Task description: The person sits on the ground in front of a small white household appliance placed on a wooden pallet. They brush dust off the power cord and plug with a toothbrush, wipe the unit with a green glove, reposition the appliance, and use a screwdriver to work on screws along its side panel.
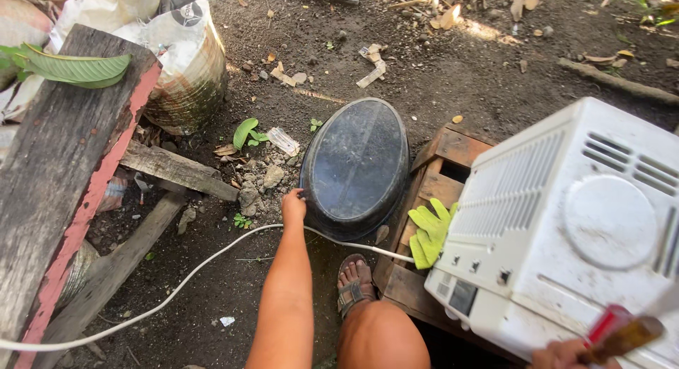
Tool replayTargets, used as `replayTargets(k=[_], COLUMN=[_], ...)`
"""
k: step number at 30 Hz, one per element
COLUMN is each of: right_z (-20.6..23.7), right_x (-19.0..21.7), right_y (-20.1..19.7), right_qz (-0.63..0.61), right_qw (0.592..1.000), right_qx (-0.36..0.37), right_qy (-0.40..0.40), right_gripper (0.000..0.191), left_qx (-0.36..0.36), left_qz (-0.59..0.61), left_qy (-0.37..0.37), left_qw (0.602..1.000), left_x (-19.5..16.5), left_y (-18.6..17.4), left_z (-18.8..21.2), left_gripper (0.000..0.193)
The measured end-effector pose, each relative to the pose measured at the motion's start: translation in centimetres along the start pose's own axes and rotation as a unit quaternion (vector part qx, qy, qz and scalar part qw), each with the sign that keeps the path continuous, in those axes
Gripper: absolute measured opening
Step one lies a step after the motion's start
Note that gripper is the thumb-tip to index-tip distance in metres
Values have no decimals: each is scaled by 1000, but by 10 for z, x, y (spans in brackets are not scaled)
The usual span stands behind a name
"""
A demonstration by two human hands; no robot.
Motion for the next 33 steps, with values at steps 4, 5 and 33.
replayTargets(k=[4, 5, 33], right_z=[4, 5, 125], right_x=[9, 14, 176], right_y=[29, 35, 82], right_qz=[111, 173, 190], right_qw=[991, 978, 971], right_qx=[-64, -103, -124], right_qy=[36, 59, -73], right_gripper=[21, 22, 29], left_qx=[22, 9, 16], left_qz=[90, 135, 608], left_qy=[34, 46, 97], left_qw=[995, 990, 788], left_x=[-3, -8, -303], left_y=[-19, -29, -202], left_z=[45, 56, 333], left_gripper=[36, 35, 15])
Point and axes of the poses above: each hand's wrist, its own z-axis away from the middle knuckle, its own y-axis out of the palm, x = y × z, the point moved 7 cm from there along -z, towards the middle knuckle, and after that the axes turned 12 degrees about -z, right-handed, at the moved point
